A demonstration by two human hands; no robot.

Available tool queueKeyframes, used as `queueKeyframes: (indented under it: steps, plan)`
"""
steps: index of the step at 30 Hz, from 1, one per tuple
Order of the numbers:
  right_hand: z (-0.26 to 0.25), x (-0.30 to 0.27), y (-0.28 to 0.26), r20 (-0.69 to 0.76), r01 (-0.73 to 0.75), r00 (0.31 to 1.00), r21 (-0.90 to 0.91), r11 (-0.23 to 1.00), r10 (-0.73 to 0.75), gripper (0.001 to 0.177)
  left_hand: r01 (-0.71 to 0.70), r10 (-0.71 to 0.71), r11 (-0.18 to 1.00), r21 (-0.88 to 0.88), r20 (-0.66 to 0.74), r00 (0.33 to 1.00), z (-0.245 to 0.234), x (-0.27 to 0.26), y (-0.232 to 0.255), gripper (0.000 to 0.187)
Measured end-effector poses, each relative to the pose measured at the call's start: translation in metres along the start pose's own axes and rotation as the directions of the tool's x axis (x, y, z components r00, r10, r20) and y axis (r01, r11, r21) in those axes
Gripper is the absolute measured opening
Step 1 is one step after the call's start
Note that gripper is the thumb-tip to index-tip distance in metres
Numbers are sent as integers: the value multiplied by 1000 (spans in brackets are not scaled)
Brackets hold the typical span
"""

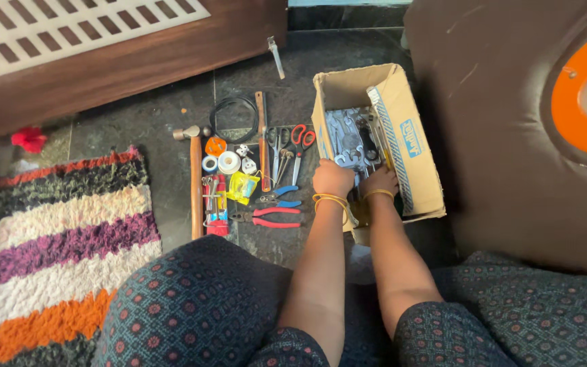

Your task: The person sits on the floor and removes various tools from a cardboard box, placing them on the floor. They handle pliers, screwdrivers, and other small tools, arranging them in a line next to the box.

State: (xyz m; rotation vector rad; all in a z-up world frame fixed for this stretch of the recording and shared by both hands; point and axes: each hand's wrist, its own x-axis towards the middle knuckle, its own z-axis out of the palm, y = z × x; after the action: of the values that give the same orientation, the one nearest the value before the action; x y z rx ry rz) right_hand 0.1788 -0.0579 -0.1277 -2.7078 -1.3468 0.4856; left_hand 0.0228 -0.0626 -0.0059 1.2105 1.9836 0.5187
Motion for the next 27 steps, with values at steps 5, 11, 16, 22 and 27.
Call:
queueKeyframes:
  steps: [5,11,16,22,27]
  plan:
    - [2,7,-1,82,-81,994,58,995,76,95,5,-4,1000,-19,25,1000,-7,-3,1,50]
    - [3,8,-5,111,-154,983,72,986,145,92,3,-4,1000,8,41,999,-10,-4,5,54]
    - [2,-9,-12,28,-154,988,83,985,152,104,-26,26,999,33,5,1000,-6,-4,4,53]
    - [-4,-22,-19,32,-133,991,70,989,131,118,-27,27,999,46,-12,1000,-3,-5,4,54]
    - [-2,-16,-17,43,-163,986,120,979,159,118,-32,33,999,32,-10,999,-6,-5,4,52]
